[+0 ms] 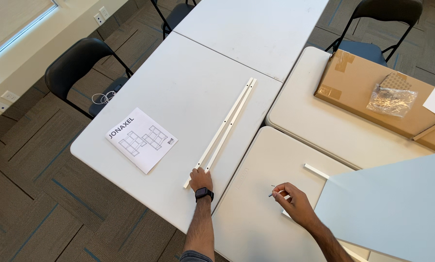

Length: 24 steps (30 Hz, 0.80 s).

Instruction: The person assembles a white modular shelving unit on a table. They insert and tighten screws into the frame using a screwdriver, attach vertical and horizontal bars, and place remaining parts on the table. The assembly progresses with multiple joints secured.

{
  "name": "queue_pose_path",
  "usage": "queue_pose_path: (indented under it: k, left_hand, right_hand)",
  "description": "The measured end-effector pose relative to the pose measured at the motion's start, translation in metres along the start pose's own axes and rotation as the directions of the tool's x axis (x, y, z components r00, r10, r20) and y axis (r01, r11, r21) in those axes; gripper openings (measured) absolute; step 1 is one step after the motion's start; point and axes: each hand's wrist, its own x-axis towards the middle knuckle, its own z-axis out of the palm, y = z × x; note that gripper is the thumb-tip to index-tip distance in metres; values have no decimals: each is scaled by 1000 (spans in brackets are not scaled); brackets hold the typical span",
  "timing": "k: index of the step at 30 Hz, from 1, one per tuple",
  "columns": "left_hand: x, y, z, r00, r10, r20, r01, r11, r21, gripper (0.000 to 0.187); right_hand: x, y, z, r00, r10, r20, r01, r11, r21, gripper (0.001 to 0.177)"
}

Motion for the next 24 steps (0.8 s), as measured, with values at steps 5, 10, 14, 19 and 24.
queue_pose_path:
  k: [5,10,14,19,24]
  left_hand:
    - [1,2,-18,999,-29,14,29,999,-13,32]
    - [1,-3,-22,999,-39,-12,38,998,-47,27]
    - [6,-9,-9,996,-71,62,78,990,-116,26]
    - [15,-12,-2,997,-54,59,58,995,-76,27]
    - [21,-13,0,996,-53,68,58,996,-72,45]
  right_hand:
    - [5,7,2,1000,0,-3,0,1000,14,17]
    - [6,10,1,1000,-10,-9,11,1000,9,17]
    - [5,12,-1,1000,-1,-11,2,1000,15,17]
    - [3,13,-2,1000,2,-18,-2,1000,31,16]
    - [2,15,-4,1000,-15,-21,16,999,32,15]
